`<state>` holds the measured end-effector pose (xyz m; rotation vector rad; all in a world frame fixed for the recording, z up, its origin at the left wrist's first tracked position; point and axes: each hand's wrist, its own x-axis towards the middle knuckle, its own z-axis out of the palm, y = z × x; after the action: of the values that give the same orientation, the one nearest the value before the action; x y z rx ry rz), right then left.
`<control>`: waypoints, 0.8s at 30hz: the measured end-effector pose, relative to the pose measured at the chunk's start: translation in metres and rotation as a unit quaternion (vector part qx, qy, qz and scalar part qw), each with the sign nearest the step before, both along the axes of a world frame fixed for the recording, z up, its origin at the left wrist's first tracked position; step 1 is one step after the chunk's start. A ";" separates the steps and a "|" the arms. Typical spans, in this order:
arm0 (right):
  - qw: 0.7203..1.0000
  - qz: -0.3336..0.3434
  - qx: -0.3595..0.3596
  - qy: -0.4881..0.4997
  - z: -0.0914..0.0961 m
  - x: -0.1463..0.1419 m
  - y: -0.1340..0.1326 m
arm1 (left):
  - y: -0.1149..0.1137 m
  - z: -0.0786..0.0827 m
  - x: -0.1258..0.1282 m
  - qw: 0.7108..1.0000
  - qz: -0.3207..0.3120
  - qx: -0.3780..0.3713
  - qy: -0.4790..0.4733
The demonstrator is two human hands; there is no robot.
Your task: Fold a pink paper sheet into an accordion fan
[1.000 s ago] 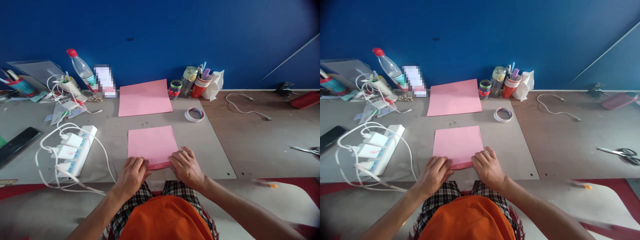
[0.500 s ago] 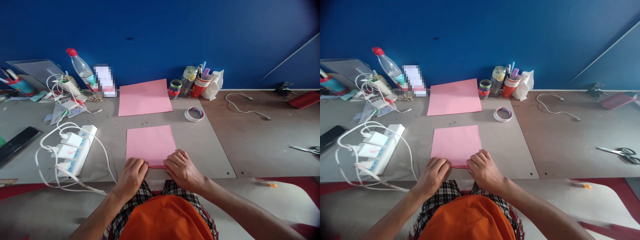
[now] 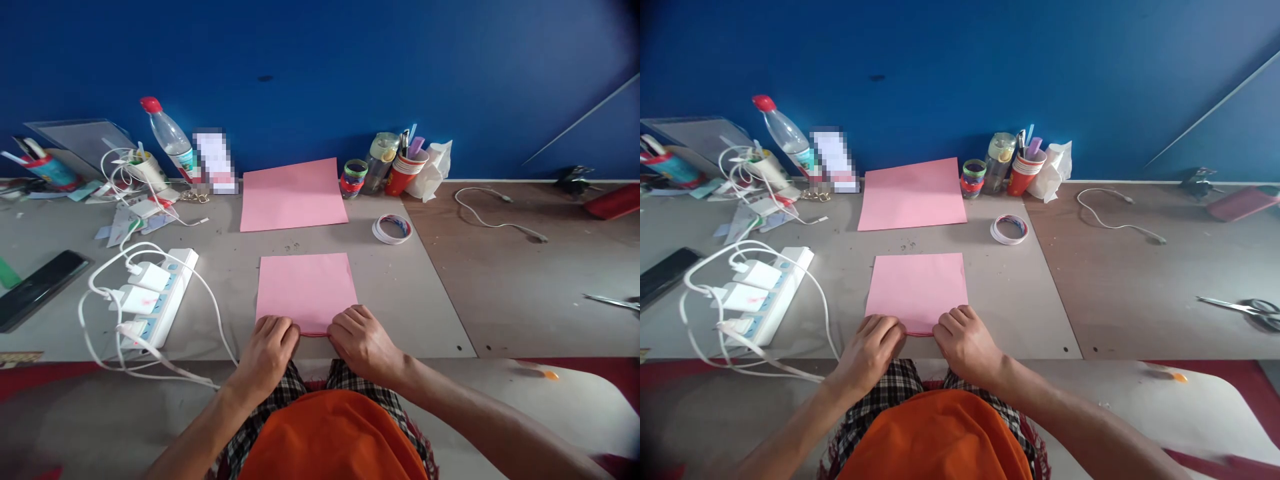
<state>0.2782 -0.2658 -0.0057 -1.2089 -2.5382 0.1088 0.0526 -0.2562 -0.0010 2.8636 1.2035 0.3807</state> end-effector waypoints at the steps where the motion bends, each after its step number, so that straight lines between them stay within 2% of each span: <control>1: 1.000 -0.002 0.001 0.002 0.000 -0.001 0.000 | 0.000 0.000 0.000 1.000 0.003 -0.001 -0.001; 10: 1.000 -0.011 -0.011 0.000 0.002 -0.003 0.000 | -0.002 -0.001 0.004 0.998 0.040 -0.044 -0.001; 16: 0.999 -0.009 -0.037 -0.011 0.004 -0.003 -0.002 | -0.002 0.003 0.005 0.996 0.045 -0.071 0.034; 20: 0.996 -0.006 -0.086 -0.012 0.006 -0.003 0.001 | 0.000 0.006 0.005 0.994 0.050 -0.087 0.039; 24: 0.985 -0.019 -0.172 -0.008 0.011 -0.004 0.009 | 0.007 0.012 0.007 0.987 0.063 -0.149 0.019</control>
<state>0.2744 -0.2565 0.0056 -1.3834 -2.5798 0.5511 0.0591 -0.2488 0.0109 2.5600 1.3259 0.1338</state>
